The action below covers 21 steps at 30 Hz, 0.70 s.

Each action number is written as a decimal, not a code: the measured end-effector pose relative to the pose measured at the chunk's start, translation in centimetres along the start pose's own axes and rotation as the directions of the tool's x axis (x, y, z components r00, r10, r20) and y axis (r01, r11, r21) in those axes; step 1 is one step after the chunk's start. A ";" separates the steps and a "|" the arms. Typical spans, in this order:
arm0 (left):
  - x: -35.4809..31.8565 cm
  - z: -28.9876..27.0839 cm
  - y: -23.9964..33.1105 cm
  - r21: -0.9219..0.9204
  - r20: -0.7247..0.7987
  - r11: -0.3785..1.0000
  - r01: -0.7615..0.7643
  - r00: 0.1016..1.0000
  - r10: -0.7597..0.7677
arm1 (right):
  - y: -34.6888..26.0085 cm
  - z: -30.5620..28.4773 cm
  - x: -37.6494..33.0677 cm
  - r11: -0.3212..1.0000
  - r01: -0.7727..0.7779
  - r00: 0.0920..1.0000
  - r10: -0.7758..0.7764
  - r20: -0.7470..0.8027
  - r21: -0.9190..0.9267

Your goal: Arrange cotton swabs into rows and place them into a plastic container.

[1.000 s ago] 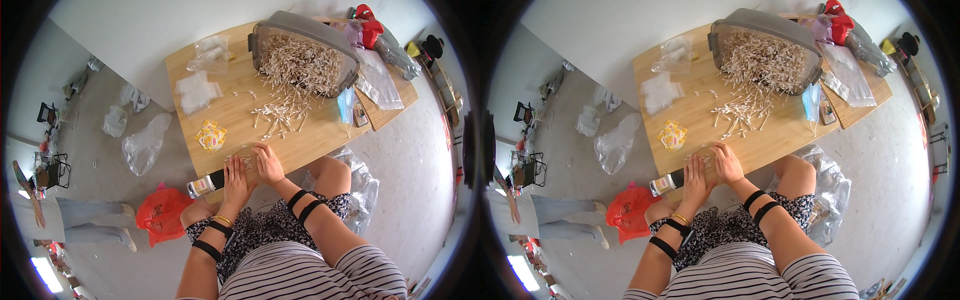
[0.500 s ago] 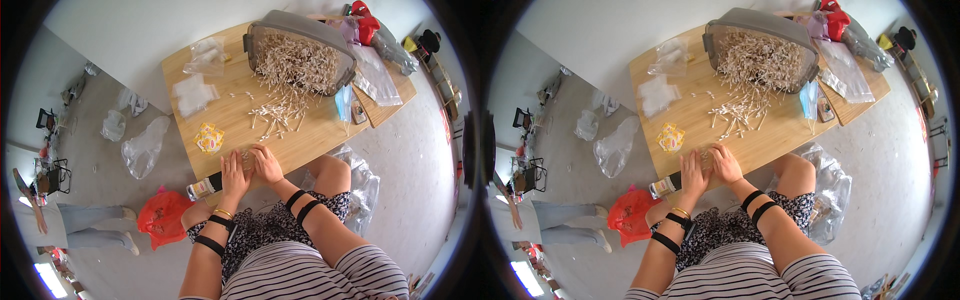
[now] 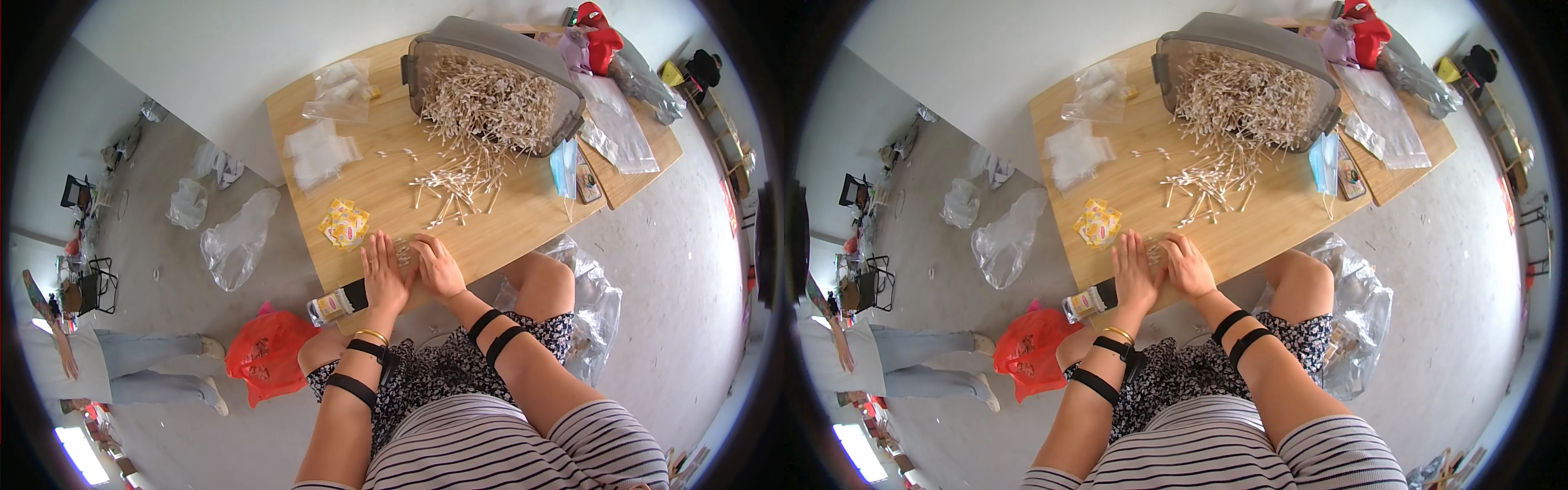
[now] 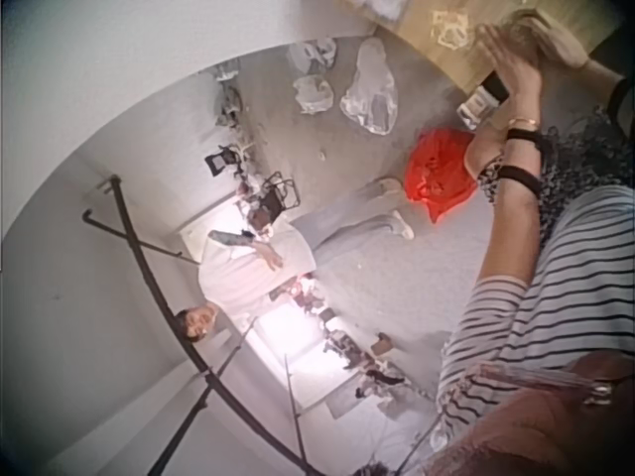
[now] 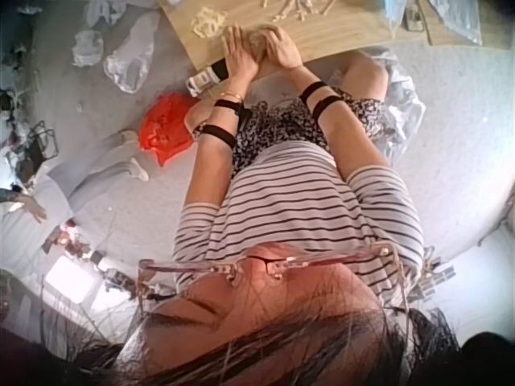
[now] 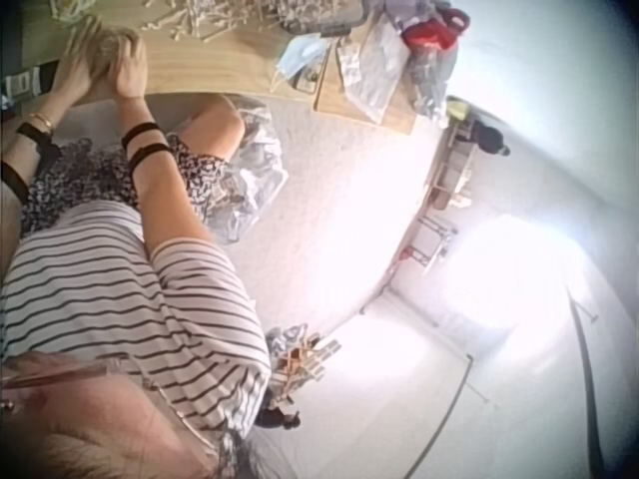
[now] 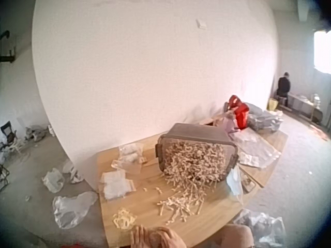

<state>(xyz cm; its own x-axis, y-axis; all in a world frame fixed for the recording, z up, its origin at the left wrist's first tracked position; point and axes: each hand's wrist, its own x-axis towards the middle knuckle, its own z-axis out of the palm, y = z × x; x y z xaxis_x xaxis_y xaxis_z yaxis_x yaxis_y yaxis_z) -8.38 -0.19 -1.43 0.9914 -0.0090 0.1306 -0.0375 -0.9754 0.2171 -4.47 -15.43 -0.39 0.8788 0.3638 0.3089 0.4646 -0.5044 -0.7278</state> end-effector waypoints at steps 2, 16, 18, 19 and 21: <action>-0.8 0.3 -0.1 -0.026 0.005 1.000 -0.002 1.000 0.002 | 0.0 0.0 0.0 1.000 0.000 1.000 0.000 0.000 0.007; -1.7 -0.4 0.8 -0.067 -0.023 0.998 -0.014 1.000 0.012 | 0.0 -0.1 0.0 1.000 0.007 1.000 -0.007 0.009 -0.007; -2.4 -0.5 0.8 -0.006 0.018 0.999 -0.031 0.999 0.031 | 0.0 -0.2 0.0 1.000 0.006 1.000 -0.006 0.012 0.000; -2.8 -0.6 0.9 -0.005 0.017 1.000 -0.028 0.999 0.028 | -0.1 -0.2 0.0 1.000 0.005 1.000 -0.005 0.016 0.007; -3.4 -0.8 1.0 -0.062 0.028 0.997 -0.042 0.999 0.044 | -0.2 -0.3 0.0 1.000 0.004 1.000 -0.004 0.015 0.009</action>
<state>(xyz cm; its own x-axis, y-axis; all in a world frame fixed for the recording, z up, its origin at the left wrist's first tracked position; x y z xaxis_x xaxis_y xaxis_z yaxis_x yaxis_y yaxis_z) -11.93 -0.92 -0.89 0.9919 -0.0579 0.1128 -0.0868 -0.9585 0.2714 -4.48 -15.55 -0.07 0.8750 0.3778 0.3029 0.4674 -0.4954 -0.7322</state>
